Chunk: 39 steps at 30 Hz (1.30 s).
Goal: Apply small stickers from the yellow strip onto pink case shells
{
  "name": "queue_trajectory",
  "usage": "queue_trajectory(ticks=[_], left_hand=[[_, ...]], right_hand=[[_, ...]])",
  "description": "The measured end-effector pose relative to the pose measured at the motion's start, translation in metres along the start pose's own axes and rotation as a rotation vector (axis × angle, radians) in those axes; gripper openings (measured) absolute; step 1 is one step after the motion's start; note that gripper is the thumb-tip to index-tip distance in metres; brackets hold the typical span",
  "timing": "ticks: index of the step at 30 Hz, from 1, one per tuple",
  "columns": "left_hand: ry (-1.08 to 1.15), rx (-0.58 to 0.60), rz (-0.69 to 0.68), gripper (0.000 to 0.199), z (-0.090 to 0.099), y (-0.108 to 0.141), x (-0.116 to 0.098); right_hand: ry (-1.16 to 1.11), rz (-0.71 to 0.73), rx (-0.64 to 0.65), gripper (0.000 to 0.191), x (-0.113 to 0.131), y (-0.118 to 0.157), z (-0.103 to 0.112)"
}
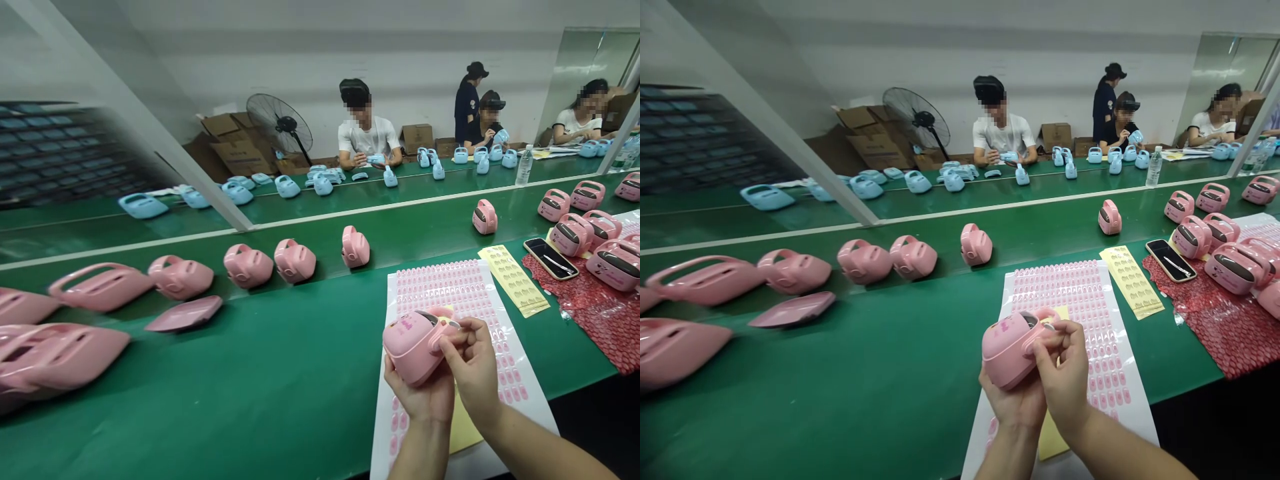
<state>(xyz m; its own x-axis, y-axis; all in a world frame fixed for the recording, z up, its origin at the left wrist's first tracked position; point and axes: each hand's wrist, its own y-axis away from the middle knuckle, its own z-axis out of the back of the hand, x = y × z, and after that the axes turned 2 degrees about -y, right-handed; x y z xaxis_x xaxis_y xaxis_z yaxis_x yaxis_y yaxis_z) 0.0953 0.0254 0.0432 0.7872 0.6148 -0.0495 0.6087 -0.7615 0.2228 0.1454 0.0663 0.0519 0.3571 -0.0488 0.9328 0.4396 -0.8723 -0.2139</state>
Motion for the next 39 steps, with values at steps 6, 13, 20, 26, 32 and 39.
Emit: queue_trajectory(ticks=[6, 13, 20, 26, 32, 39], left_hand=[[0.007, -0.024, 0.043, 0.044, 0.004, 0.000, -0.002], [0.055, -0.208, 0.049, 0.057, -0.004, 0.003, 0.001], [0.044, -0.251, 0.042, 0.046, -0.001, 0.001, 0.001], [0.021, -0.166, -0.032, 0.036, -0.003, 0.000, 0.000], [0.023, -0.148, 0.006, 0.038, -0.003, 0.000, 0.002], [0.062, -0.073, 0.032, 0.037, -0.004, 0.002, 0.004]], right_hand=[[0.291, 0.438, -0.085, 0.015, -0.011, 0.000, -0.001], [0.581, 0.886, 0.049, 0.034, -0.010, -0.017, 0.013], [0.296, 0.583, 0.046, 0.028, -0.002, -0.004, 0.012], [0.037, 0.040, 0.071, 0.026, 0.016, -0.011, 0.006], [-0.019, -0.027, 0.073, 0.027, 0.015, -0.010, 0.000], [0.010, 0.049, 0.045, 0.023, 0.010, -0.006, -0.001]])
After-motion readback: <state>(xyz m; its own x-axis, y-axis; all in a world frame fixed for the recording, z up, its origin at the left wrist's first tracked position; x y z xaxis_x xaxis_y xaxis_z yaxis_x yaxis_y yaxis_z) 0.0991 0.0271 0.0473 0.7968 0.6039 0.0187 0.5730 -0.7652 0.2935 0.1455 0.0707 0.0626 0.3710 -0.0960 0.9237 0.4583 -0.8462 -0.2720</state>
